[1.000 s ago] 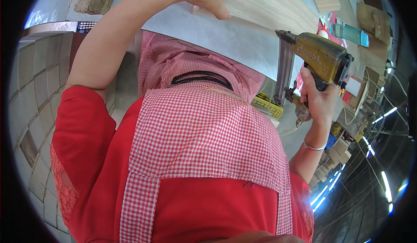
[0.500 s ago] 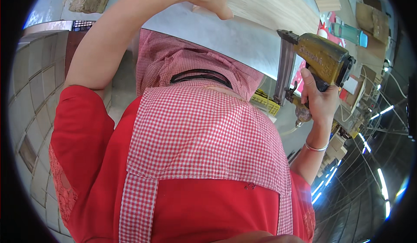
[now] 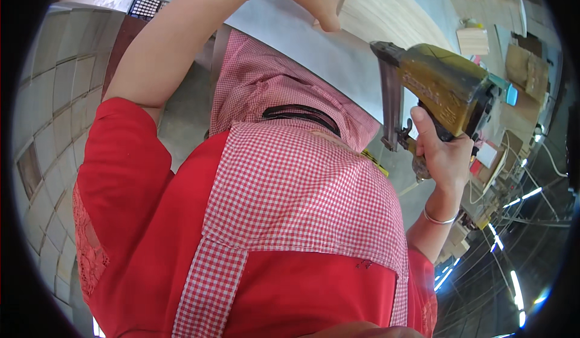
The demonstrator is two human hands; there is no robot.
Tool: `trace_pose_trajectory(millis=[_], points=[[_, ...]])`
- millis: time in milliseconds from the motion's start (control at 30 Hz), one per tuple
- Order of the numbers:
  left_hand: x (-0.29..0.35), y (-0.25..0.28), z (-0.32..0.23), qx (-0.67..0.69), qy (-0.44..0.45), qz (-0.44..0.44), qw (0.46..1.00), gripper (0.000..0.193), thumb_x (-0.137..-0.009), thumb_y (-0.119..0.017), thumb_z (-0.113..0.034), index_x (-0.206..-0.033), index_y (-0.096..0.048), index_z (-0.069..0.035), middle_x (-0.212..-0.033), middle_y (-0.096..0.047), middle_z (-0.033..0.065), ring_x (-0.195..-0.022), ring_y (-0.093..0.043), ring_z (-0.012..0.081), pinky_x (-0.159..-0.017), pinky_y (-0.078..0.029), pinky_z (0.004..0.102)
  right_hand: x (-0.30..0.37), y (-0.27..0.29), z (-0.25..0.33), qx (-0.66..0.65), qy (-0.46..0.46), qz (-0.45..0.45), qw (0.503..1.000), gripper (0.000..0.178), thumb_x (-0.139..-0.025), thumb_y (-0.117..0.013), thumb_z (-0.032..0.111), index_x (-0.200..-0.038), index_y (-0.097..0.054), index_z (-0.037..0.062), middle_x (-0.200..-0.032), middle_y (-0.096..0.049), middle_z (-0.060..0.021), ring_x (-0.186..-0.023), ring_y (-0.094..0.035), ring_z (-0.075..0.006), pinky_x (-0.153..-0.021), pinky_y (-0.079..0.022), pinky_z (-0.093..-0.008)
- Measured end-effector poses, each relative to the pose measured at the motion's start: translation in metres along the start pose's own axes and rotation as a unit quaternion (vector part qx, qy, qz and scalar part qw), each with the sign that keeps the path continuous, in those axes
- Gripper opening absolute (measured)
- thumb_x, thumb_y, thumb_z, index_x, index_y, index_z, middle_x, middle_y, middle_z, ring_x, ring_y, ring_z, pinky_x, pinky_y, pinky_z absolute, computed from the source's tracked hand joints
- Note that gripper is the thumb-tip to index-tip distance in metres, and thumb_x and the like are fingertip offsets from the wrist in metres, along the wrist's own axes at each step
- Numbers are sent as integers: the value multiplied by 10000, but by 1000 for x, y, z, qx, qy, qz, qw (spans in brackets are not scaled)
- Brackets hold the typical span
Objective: Assembling wooden boxes by applying glue to the edges and using a pneumatic nail gun to secure the pieces.
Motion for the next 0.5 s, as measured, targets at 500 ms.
trace_pose_trajectory(millis=[500], points=[[-20,0,-26,40,-21,-27,999,594,-552,-844,-356,-891,-524,11,-986,-508,247,-954,-530,395,-824,-449,442,-4,1,5,-7,-25,34,999,301,-850,-805,250,-967,-681,1,-712,-625,4,-492,-511,-42,-429,-407,-208]])
Point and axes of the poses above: each hand's wrist, its own x-axis away from the middle knuckle, its own y-axis out of the back of the hand, z = x × y, the point moved 7 cm from there along -x, towards the middle knuckle
